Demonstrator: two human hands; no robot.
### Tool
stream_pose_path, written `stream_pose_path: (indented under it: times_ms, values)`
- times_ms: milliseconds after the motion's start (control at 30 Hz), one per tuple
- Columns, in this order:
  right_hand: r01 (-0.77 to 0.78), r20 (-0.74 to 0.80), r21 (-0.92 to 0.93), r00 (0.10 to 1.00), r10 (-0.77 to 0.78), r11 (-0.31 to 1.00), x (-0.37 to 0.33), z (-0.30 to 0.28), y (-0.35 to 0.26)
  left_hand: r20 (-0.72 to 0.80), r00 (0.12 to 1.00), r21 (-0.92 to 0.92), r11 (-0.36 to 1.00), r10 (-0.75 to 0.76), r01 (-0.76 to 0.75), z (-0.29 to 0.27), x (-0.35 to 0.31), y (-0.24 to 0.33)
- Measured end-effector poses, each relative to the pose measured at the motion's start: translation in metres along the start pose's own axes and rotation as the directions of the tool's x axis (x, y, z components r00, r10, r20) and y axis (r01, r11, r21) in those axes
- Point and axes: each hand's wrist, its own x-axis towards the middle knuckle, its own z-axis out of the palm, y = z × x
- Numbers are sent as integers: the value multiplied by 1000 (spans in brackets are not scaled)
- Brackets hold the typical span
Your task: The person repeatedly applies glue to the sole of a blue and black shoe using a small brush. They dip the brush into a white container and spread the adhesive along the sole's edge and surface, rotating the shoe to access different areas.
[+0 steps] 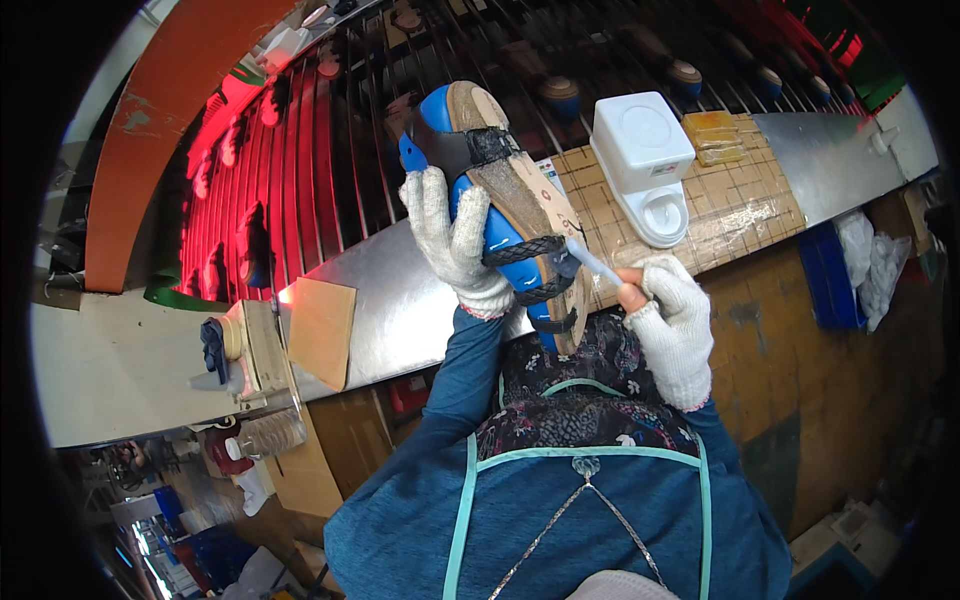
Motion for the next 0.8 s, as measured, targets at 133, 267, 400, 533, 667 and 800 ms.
stream_pose_path:
  times_ms: [133, 267, 400, 533, 667, 800]
  values:
    - [37, -76, -106, 996, -45, 994, 7, 6, -2, 31, 999, -1, 1000, 9, -8, -3, -2, -3]
    - [128, -73, -177, 987, -143, 976, 21, 5, -1, 23, 1000, -15, 1000, 9, -8, -3, -2, -4]
    - [162, 27, -179, 987, -160, 970, 28, -6, -2, 18, 997, 13, 997, 70, -70, -4, 2, -5]
    - [72, 142, -104, 988, -57, 992, 26, -14, 3, 12, 1000, -39, 999, -20, 20, -3, 3, -1]
    - [27, 239, -11, 971, -23, 1000, 18, -17, 7, 14, 998, -21, 998, -67, 67, -3, 2, 1]
    - [-42, 234, 62, 972, 27, 997, 3, -18, 5, 28, 996, 8, 996, -89, 88, -1, 2, 0]
